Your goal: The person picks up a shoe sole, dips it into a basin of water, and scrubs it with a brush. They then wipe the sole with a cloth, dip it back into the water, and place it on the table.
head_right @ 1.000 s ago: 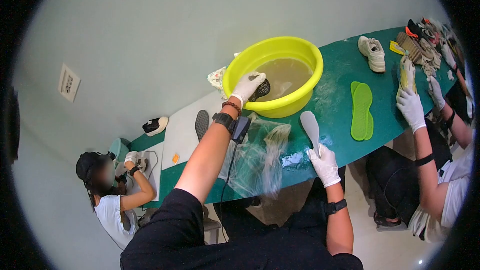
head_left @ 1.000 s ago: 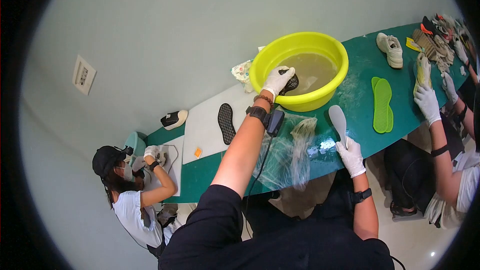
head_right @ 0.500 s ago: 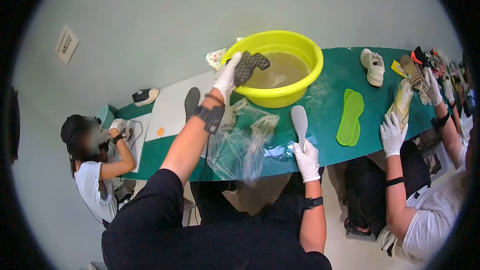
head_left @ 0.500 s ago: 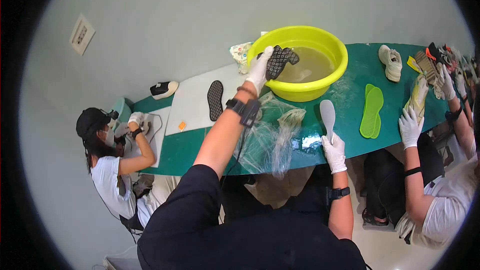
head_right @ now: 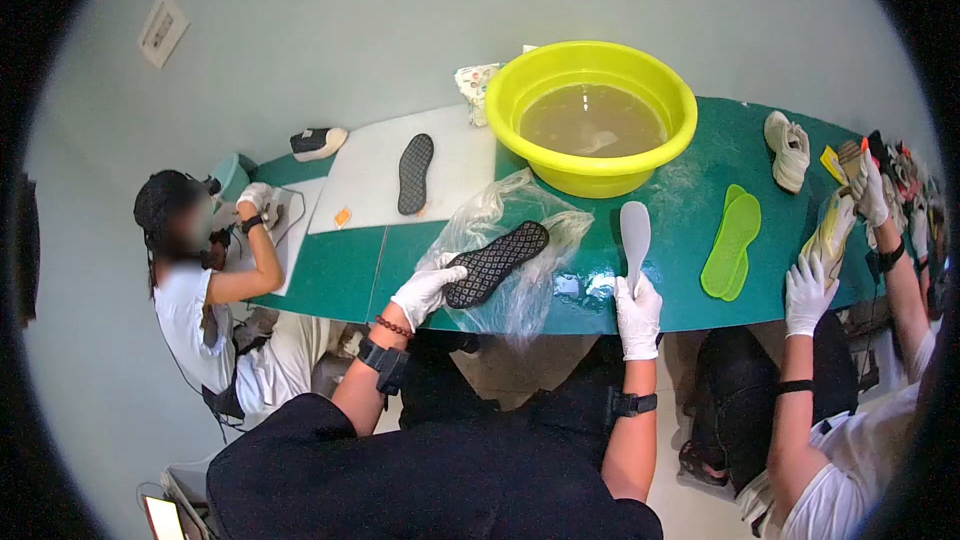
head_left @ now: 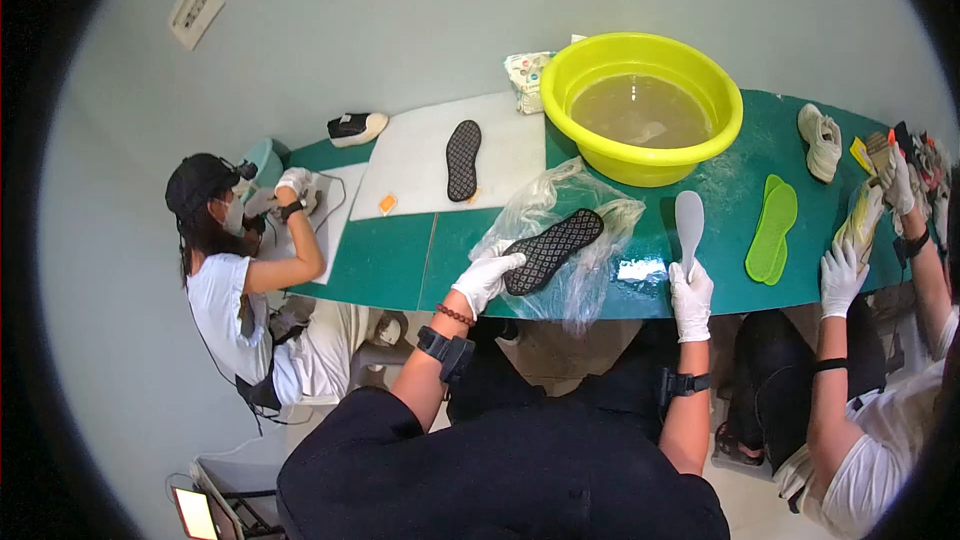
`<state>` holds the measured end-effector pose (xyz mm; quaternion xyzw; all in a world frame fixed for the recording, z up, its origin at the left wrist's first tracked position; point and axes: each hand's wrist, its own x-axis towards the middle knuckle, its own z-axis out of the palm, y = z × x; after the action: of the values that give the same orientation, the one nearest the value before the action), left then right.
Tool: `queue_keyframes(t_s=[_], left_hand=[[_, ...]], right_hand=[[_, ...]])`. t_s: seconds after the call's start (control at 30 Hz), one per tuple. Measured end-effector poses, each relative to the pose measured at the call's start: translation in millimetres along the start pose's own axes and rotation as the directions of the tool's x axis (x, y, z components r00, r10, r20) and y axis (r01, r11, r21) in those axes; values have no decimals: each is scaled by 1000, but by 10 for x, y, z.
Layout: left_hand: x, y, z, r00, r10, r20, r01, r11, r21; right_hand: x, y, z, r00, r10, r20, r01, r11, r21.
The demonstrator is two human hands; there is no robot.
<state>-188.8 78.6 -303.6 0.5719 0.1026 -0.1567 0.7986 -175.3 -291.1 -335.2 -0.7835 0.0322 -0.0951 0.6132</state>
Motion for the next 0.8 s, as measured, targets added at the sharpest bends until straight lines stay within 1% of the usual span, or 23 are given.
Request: queue_keyframes(t_s=[0.07,0.1,0.13,0.2,0.27,0.3,0.33,0.37,0.4,0.43,0.5,0.53,0.57,0.63,0.67,0.77,0.8], left_hand=[[-150,69,-15,997,-48,-58,57,986,157],[-150,23,-54,997,-35,-61,48,975,219],[-116,-63,-115,998,-23,-65,40,960,278],[-13,-295,-281,998,12,-59,14,907,422],[-6,-450,-384,965,258,-41,-172,746,644],[-136,-277,-171,928,371,-13,-242,631,737],[-340,-81,-7,927,313,-206,30,485,874],[-482,149,212,888,392,-242,117,316,941],[-482,225,301,794,592,-141,-34,274,961],[-456,286,362,648,761,-44,-163,195,967],[-307,517,506,620,762,188,-350,54,935],[-221,578,573,589,749,304,-440,-19,898],[-106,518,594,554,709,435,-516,-118,849],[132,350,602,637,473,609,-544,-283,790],[204,198,572,721,318,616,-544,-289,787],[283,-57,491,695,350,628,-495,-400,771],[316,-69,484,706,354,614,-496,-372,785]], right_hand=[[-1,79,15,999,52,13,-53,998,21],[16,79,2,997,75,20,-76,997,30],[-3,-23,14,998,66,8,-66,998,23],[17,43,27,996,90,26,-92,992,85],[14,33,24,993,114,43,-118,985,129],[10,29,19,991,124,54,-131,982,139],[19,60,22,990,129,51,-135,980,144],[37,130,25,990,134,50,-140,979,148],[51,159,26,990,129,56,-137,976,171],[72,203,55,997,72,24,-75,983,166],[23,14,43,987,147,62,-155,976,154],[17,-4,55,986,153,61,-161,975,155],[15,-14,63,986,159,56,-166,973,159],[22,8,53,984,166,57,-174,969,173],[27,50,44,984,169,63,-178,967,184],[43,86,39,986,157,51,-163,971,173],[40,79,42,988,146,49,-152,972,177]])
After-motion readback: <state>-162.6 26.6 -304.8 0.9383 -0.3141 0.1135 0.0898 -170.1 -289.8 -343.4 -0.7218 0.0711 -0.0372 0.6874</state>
